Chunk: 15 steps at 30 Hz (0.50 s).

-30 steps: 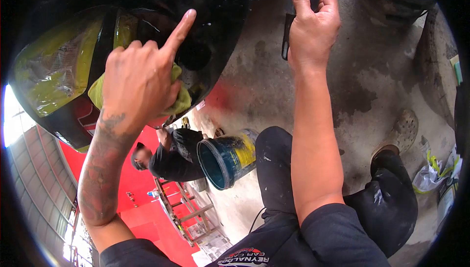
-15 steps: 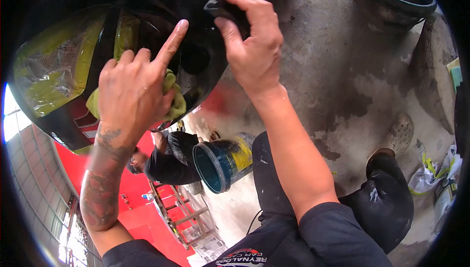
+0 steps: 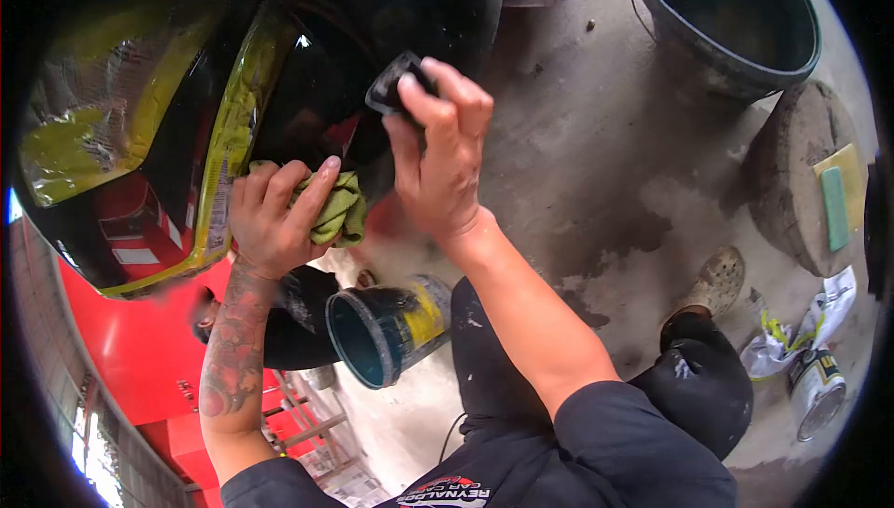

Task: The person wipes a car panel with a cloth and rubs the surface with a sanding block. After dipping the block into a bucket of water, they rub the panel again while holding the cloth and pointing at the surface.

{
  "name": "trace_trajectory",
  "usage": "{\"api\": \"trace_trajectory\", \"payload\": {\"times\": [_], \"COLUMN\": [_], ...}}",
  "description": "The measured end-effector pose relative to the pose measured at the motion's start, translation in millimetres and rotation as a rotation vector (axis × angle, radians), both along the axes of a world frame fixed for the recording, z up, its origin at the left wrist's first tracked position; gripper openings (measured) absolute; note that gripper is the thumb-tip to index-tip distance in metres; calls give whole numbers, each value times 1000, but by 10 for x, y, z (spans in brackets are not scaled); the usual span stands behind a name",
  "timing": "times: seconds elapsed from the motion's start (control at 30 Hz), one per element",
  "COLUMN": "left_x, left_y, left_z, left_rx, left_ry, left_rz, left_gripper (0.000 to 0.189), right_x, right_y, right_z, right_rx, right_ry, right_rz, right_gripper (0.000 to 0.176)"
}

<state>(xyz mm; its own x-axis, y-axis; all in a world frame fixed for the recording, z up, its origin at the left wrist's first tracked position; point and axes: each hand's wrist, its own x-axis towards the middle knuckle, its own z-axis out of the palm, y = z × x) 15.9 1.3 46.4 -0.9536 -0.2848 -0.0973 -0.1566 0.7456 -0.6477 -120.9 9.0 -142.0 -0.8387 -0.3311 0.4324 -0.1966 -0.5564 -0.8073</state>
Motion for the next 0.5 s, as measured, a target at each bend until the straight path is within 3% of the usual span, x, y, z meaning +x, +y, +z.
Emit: {"api": "trace_trajectory", "payload": {"times": [0.3, 0.5], "left_x": [69, 93], "left_y": [-31, -24], "left_z": [-106, -142], "left_rx": [-41, -26], "left_ry": [127, 162], "left_rz": [-46, -24], "left_gripper": [59, 60], "right_x": [132, -428], "right_y": [21, -238], "right_z": [-62, 121], "right_rx": [-3, 18], "right_ry": [58, 108], "right_rz": [-18, -19], "right_gripper": [48, 43]}}
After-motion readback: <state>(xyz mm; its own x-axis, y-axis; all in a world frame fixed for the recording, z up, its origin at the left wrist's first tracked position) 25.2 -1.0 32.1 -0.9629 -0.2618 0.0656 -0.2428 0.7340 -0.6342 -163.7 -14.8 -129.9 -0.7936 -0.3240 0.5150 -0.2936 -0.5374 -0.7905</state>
